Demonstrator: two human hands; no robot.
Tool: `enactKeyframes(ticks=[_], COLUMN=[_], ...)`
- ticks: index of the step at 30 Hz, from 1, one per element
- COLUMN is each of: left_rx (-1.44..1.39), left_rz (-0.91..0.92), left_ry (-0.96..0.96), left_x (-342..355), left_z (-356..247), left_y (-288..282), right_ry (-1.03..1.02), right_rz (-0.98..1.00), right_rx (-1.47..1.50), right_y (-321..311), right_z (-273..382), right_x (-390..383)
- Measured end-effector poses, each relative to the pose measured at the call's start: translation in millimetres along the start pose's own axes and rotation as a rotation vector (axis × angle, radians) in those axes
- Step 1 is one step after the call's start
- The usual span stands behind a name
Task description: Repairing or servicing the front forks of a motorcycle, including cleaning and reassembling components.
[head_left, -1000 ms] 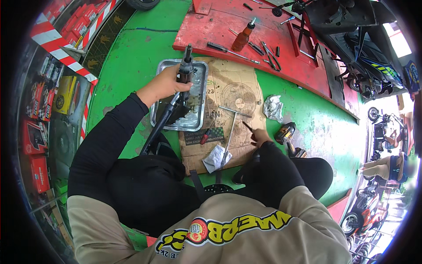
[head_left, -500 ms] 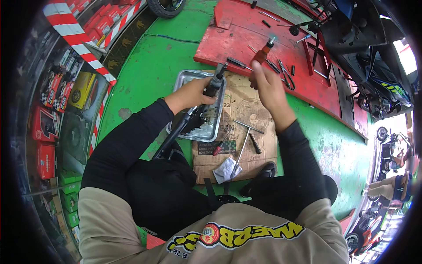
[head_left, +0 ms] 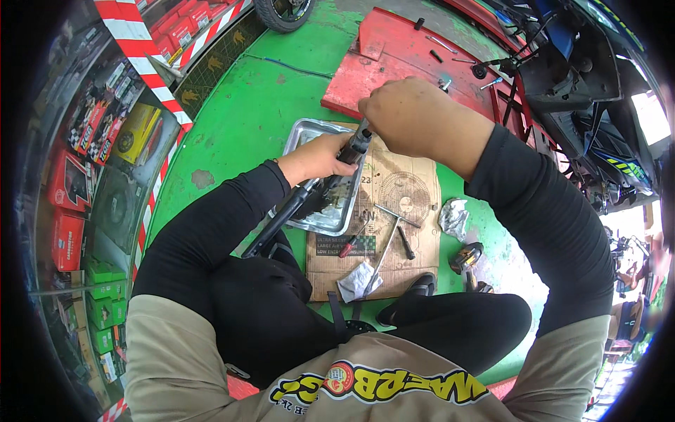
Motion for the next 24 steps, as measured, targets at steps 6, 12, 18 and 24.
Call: enactKeyframes(ticks=[6,12,18,24], left_rx=[-0.011,0.037,0.031,-0.018], left_rz=[0.045,0.072,0.027,0.032], left_ry=[0.038,0.019,0.03,0.032], left_x=[6,5,1,3], left_z=[14,-3,-1,6], left_y=[9,9,3,6], right_ry=[-0.04,0.043,-0.047,0.067], right_rz=[-0.069,0.123,-0.148,0.083], right_rx=[0.103,-0.013,0.113,0.013], right_y=[-16,-1,-14,-6], right_z=[3,-6,2,-4], right_x=[-6,0,-15,-7])
Point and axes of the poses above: each hand's wrist, its own x-axis towards the middle knuckle, its own y-axis out of the palm, z = x × y, the point moved 7 cm from there along x, towards the middle knuckle, and after that the axes turned 4 degrees about z, right-handed, at the moved point
